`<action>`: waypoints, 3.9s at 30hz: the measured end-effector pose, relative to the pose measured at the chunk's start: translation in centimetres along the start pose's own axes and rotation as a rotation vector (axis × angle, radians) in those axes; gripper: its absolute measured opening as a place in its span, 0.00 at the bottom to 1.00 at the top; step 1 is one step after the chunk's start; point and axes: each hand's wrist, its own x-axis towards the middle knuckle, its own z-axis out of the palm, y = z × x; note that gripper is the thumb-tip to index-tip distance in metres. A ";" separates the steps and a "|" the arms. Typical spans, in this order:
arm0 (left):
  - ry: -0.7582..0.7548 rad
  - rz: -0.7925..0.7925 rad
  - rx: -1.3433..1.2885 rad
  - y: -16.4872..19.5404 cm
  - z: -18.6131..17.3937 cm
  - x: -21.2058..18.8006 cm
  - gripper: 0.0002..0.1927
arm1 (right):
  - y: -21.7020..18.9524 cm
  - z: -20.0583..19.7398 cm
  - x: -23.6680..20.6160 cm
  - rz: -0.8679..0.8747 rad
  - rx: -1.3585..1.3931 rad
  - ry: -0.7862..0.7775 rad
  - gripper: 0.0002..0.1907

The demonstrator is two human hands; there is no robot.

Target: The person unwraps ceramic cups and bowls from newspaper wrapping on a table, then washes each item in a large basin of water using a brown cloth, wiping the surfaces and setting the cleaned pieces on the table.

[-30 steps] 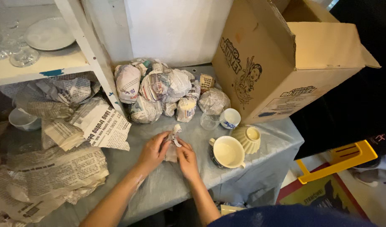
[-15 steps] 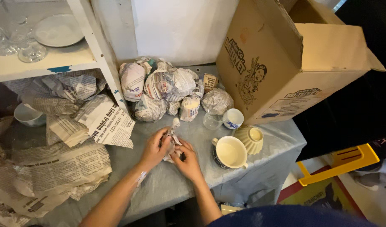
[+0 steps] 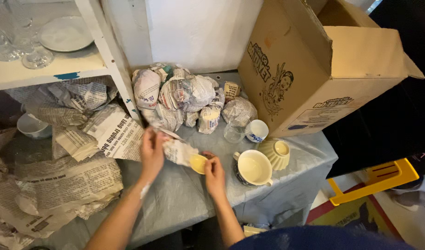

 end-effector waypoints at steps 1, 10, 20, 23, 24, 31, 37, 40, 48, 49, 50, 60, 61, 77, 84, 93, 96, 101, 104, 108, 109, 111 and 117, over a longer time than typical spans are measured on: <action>0.026 0.091 -0.033 0.2 -0.5 0.3 0.18 | 0.0 -0.1 0.0 0.108 0.096 0.046 0.08; 0.121 0.190 -0.029 -0.5 -0.7 0.1 0.24 | -2.2 -0.3 0.0 0.362 0.330 0.246 0.18; 0.211 0.300 -0.265 -0.5 -0.6 -0.5 0.26 | 0.0 -0.7 -0.5 0.339 0.402 0.349 0.14; 0.249 0.362 -0.306 0.0 -0.9 -0.2 0.23 | -1.3 -0.3 -0.5 0.336 0.042 0.285 0.14; 0.218 0.347 -0.299 0.2 -0.9 -0.2 0.24 | -1.9 -0.2 -0.5 0.319 -0.143 0.246 0.15; -0.024 -0.003 -0.289 -0.1 0.4 -0.9 0.27 | -5.2 1.4 -0.9 -0.111 -0.818 0.151 0.12; -0.267 0.094 -0.174 -2.3 2.8 -2.9 0.21 | -2.4 0.7 -1.7 -0.226 -0.402 0.044 0.25; -0.350 0.203 0.070 -2.6 2.7 -4.1 0.19 | -0.8 0.5 -1.9 -0.005 -0.012 0.059 0.26; -0.633 0.335 0.261 1.0 2.1 -4.1 0.25 | 0.0 0.3 -0.5 -0.012 0.167 0.191 0.29; -0.629 0.315 0.367 2.0 1.8 -3.8 0.25 | -0.6 0.4 -0.5 0.024 0.071 0.158 0.25; -0.627 0.294 0.473 3.0 1.5 -3.4 0.26 | -1.3 0.4 -0.6 0.060 -0.026 0.128 0.21; 0.362 0.615 0.963 12.5 -10.3 2.3 0.29 | -7.2 1.5 0.1 -0.242 -0.594 -0.062 0.19; 0.409 0.661 1.012 12.4 -10.4 3.2 0.28 | -7.3 1.6 0.1 -0.235 -0.596 -0.053 0.19; -0.146 0.005 1.042 12.6 -7.2 10.9 0.24 | -6.4 1.6 -0.5 -0.076 -0.568 0.012 0.23; 0.189 0.490 0.978 12.0 -8.0 8.5 0.19 | -7.3 1.3 -0.4 0.019 -0.603 0.026 0.26; -0.443 0.602 0.974 2.7 2.4 -3.5 0.21 | -12.4 -2.2 -1.5 -0.209 -0.783 0.065 0.33; -0.554 0.712 0.888 -1.2 4.3 -5.4 0.24 | -13.0 -7.5 -1.7 -0.231 -0.972 0.122 0.31; -0.567 0.543 1.068 -2.6 4.4 -6.5 0.23 | -11.1 -11.8 -2.4 -0.085 -1.196 -0.017 0.19; -0.507 0.501 1.121 -1.9 3.9 -6.6 0.23 | -10.0 -12.4 -2.7 -0.068 -1.167 -0.039 0.12; -0.437 0.547 1.073 -0.8 3.4 -6.2 0.23 | -10.4 -13.3 -3.2 -0.168 -1.098 -0.071 0.13; -0.434 0.551 1.063 -0.4 3.5 -6.1 0.23 | -10.8 -13.6 -3.5 -0.204 -1.068 -0.071 0.13; -0.417 0.580 1.061 0.6 3.8 -5.9 0.26 | -11.7 -14.2 -4.3 -0.283 -1.044 -0.066 0.14; -0.614 0.585 0.718 3.9 7.1 -8.9 0.29 | -15.9 -17.7 -8.3 -0.387 -1.104 -0.125 0.17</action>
